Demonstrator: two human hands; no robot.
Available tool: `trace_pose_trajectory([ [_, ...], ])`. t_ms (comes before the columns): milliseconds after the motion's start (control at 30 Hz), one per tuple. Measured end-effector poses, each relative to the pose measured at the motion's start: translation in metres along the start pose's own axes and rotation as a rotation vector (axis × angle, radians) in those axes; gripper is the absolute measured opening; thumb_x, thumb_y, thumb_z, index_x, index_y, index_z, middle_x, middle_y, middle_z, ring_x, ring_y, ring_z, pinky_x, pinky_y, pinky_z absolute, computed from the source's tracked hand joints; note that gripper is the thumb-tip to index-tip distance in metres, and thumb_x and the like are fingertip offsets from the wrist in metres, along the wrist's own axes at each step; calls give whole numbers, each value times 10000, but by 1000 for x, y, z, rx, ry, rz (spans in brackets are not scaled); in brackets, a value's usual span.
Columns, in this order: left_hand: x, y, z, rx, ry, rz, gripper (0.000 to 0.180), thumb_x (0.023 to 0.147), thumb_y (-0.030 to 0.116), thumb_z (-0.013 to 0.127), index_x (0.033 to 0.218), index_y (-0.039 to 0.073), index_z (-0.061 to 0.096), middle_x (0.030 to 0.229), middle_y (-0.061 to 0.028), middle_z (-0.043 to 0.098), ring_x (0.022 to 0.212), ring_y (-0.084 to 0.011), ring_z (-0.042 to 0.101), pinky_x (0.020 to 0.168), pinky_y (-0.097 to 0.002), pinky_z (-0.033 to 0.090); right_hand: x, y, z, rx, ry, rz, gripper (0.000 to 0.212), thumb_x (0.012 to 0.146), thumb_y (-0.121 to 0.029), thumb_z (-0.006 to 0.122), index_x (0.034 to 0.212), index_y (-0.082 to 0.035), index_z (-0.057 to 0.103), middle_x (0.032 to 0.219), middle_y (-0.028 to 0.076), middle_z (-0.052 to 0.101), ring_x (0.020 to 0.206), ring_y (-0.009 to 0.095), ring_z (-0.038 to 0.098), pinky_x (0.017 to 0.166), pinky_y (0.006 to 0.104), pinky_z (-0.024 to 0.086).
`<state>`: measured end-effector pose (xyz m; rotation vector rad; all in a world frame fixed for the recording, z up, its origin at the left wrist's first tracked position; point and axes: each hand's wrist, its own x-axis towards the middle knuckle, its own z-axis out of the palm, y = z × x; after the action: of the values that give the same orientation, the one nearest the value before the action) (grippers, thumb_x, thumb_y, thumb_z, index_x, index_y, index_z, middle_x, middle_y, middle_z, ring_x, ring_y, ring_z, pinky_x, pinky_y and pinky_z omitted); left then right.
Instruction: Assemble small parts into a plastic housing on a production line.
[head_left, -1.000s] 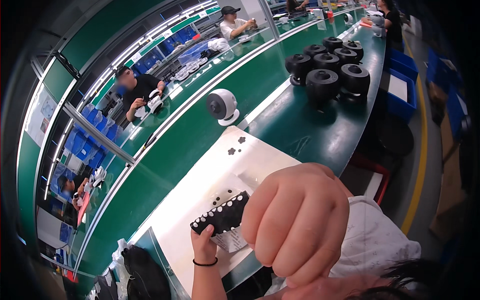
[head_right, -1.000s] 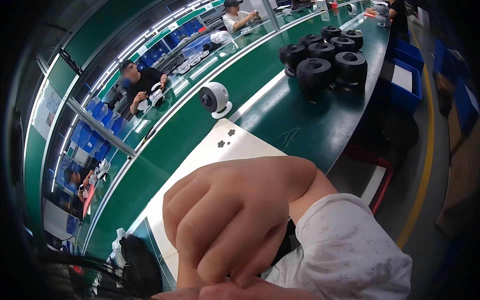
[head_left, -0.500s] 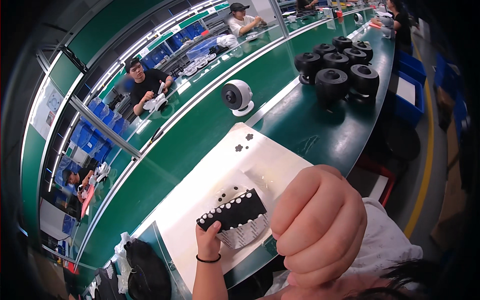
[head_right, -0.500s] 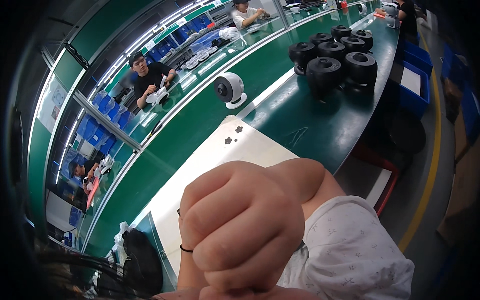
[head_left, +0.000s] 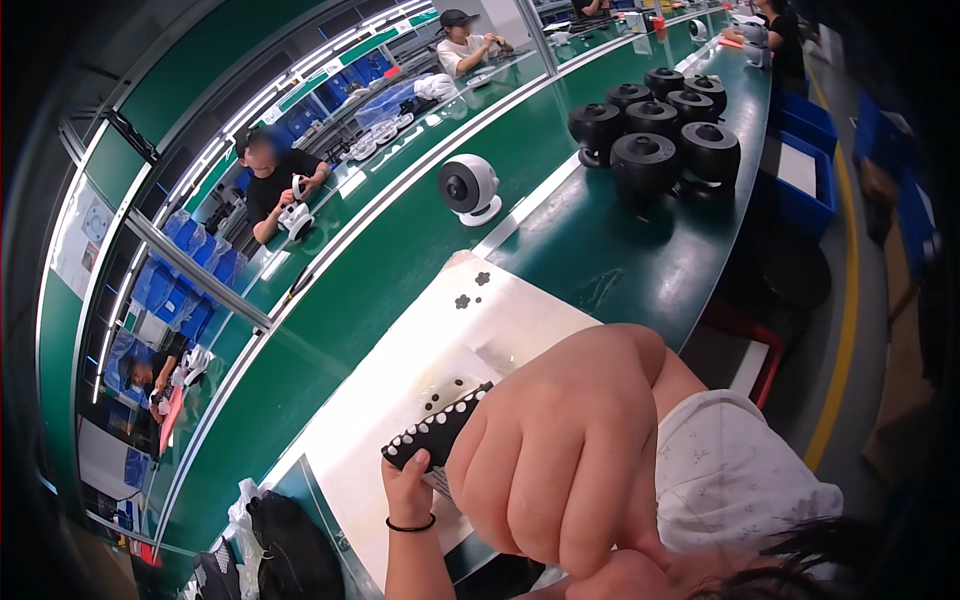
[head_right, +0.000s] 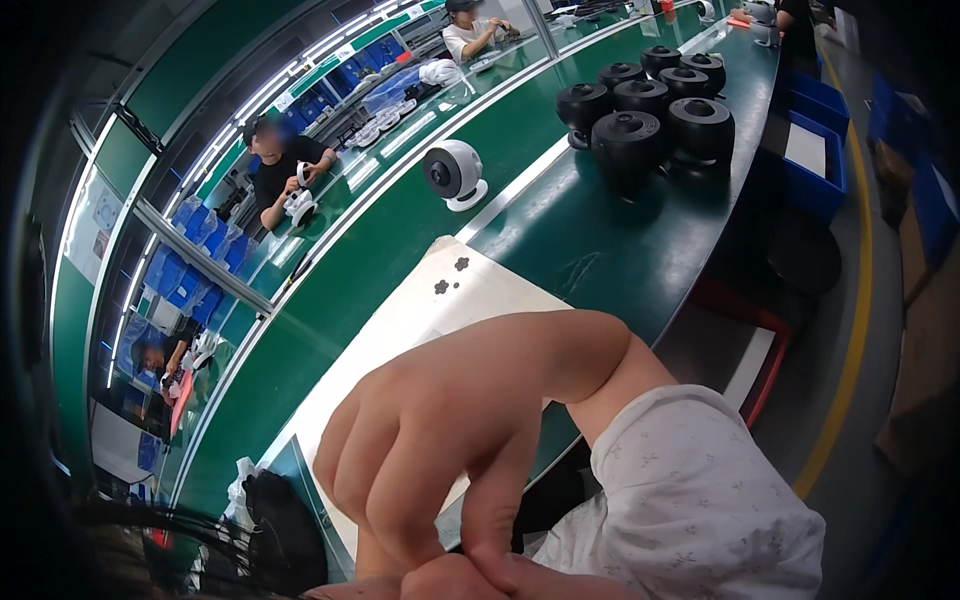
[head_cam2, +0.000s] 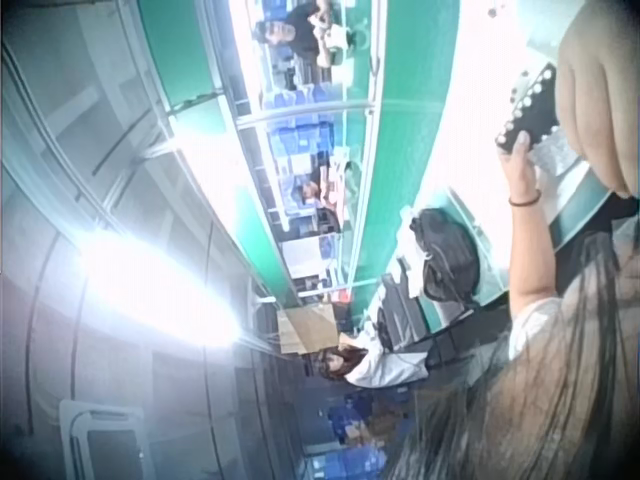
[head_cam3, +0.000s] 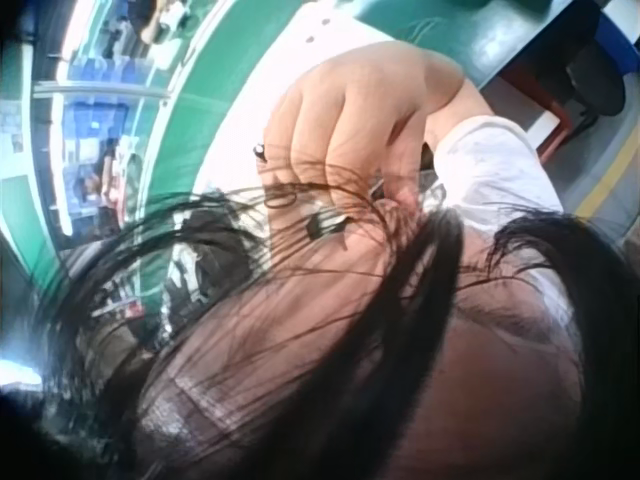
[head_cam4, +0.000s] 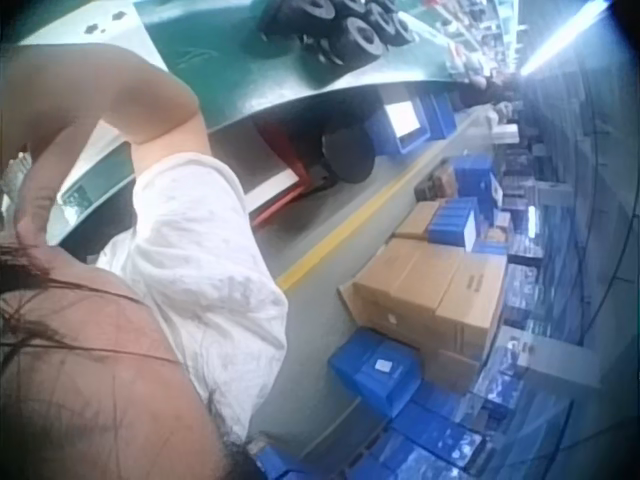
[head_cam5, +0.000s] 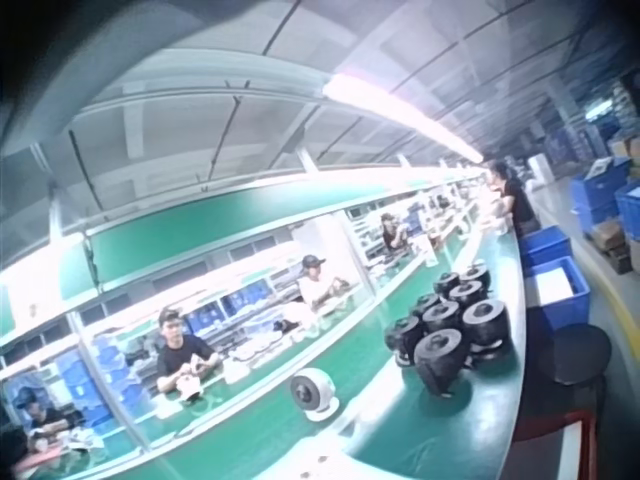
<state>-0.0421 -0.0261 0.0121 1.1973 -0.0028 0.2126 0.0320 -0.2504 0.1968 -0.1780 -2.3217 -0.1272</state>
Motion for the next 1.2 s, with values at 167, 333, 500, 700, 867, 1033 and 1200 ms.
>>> trace_pose_trajectory([
  [167,2,-1,4,24,-10,21,297,711,77,591,983,-18,519,954,-72,577,874,-150,543,788,-271,413,-15,-3,23,128,336,46,262,775,-301,600,665,-68,552,617,14,484,560,207,495,513,293,388],
  [333,1,-1,4,12,-14,5,285,712,70,586,976,-19,528,937,-74,583,863,-151,549,787,-270,413,-20,-14,15,36,237,160,217,792,-244,572,699,-49,554,654,31,497,604,205,513,554,307,395],
  [500,-1,4,9,18,2,29,278,711,65,584,971,-19,532,935,-75,586,861,-153,552,784,-268,415,-27,-18,0,215,123,186,163,791,-177,545,730,-26,552,729,56,528,701,220,558,648,349,414],
  [700,1,8,16,-9,16,13,282,701,52,588,970,-15,533,944,-82,587,875,-165,556,796,-274,419,-28,-46,-10,341,77,130,218,810,-216,499,694,-35,540,798,82,552,835,289,598,738,382,434],
  [867,1,11,18,8,-2,22,284,703,54,589,971,-20,532,946,-86,588,876,-165,557,795,-276,421,-26,-45,-6,242,82,134,237,835,-215,466,711,-27,539,891,110,567,855,307,588,754,400,432],
  [1033,1,8,16,-5,1,18,283,703,53,588,970,-22,531,946,-88,588,874,-167,559,796,-278,421,-29,-47,-8,282,64,128,241,837,-224,466,730,-23,546,916,121,569,859,318,581,773,405,426],
  [1200,-2,7,16,-7,-8,19,292,702,56,590,977,-23,527,948,-90,587,875,-168,559,797,-278,421,-29,-52,-4,280,95,122,245,835,-228,464,745,-18,553,929,134,566,860,324,576,791,412,420],
])
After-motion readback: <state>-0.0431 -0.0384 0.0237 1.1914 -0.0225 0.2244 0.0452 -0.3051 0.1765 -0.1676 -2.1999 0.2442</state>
